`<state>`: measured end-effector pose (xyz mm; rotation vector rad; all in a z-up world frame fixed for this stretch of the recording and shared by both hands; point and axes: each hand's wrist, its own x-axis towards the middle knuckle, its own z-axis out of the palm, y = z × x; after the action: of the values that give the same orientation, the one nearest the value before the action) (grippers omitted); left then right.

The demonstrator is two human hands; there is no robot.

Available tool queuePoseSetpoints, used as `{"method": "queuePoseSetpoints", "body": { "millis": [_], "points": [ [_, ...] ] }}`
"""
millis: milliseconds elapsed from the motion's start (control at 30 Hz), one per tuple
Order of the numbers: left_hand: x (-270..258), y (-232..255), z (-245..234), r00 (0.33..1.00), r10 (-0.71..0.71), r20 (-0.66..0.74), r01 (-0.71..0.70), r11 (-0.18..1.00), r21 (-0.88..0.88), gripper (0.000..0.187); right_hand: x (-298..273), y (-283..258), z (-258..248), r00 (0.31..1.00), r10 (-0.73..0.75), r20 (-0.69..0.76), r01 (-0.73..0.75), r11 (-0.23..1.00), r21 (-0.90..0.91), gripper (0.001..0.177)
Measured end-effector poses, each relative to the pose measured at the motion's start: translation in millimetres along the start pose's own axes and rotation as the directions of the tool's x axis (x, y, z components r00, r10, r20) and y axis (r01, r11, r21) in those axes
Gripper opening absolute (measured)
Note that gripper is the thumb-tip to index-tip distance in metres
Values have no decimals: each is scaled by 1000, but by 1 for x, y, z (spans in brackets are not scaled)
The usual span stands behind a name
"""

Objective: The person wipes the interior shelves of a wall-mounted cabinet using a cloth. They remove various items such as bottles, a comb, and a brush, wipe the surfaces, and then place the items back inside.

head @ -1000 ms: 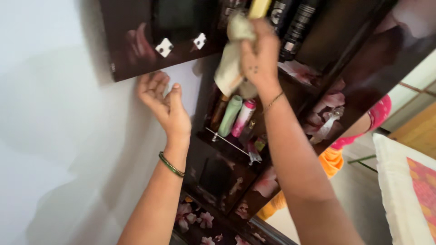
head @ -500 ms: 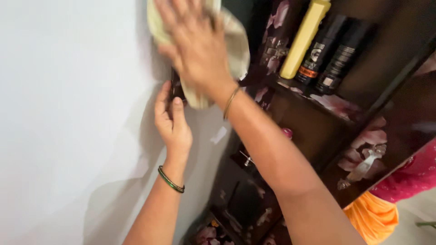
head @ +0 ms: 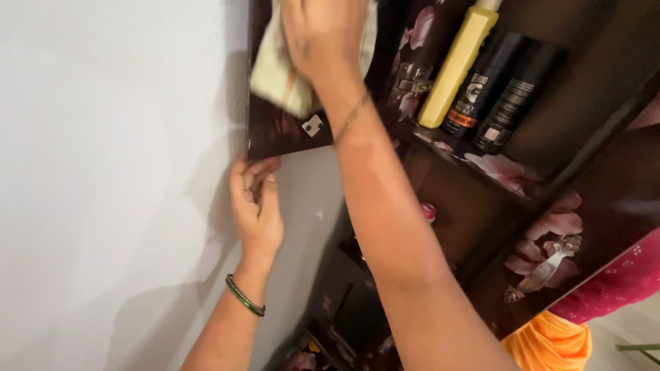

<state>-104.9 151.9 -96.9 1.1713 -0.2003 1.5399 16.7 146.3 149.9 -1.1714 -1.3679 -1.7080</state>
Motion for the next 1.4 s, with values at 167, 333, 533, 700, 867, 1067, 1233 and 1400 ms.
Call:
{"method": "queuePoseSetpoints", "body": {
  "millis": [167, 333, 533, 700, 867, 1067, 1233, 1400],
  "points": [
    [-18, -8, 14, 967, -226, 115, 239, 963, -122, 51, -40, -45, -87, 948, -115, 296, 78, 988, 136, 44],
    [-34, -25, 18, 949, -275, 156, 281, 960, -17, 26, -51, -3, -94, 955, -20, 297, 18, 1000, 10, 62],
    [-45, -39, 10, 956, -279, 88, 283, 959, -26, 13, -115, 41, -97, 932, 264, 249, -283, 958, 47, 65],
    [-37, -18, 13, 995, -50, -85, 53, 998, 35, 34, -188, -25, -69, 848, 496, 184, -505, 863, 2, 62],
    [-18, 12, 19, 960, 226, -165, -192, 961, 200, 57, -222, -120, -16, 729, 550, 406, -665, 711, 230, 60],
    [-13, 22, 6, 985, 136, -106, -109, 968, 226, 60, -227, -68, -68, 893, 195, 407, -179, 981, -78, 61],
    [-3, 11, 7, 994, 111, -7, -110, 991, 72, 61, -199, -18, -143, 915, 341, 216, -275, 919, -284, 70],
    [-2, 9, 20, 994, 107, -13, -107, 991, -79, 63, -164, 21, -163, 814, 423, 398, -33, 718, -695, 51]
  ]
}}
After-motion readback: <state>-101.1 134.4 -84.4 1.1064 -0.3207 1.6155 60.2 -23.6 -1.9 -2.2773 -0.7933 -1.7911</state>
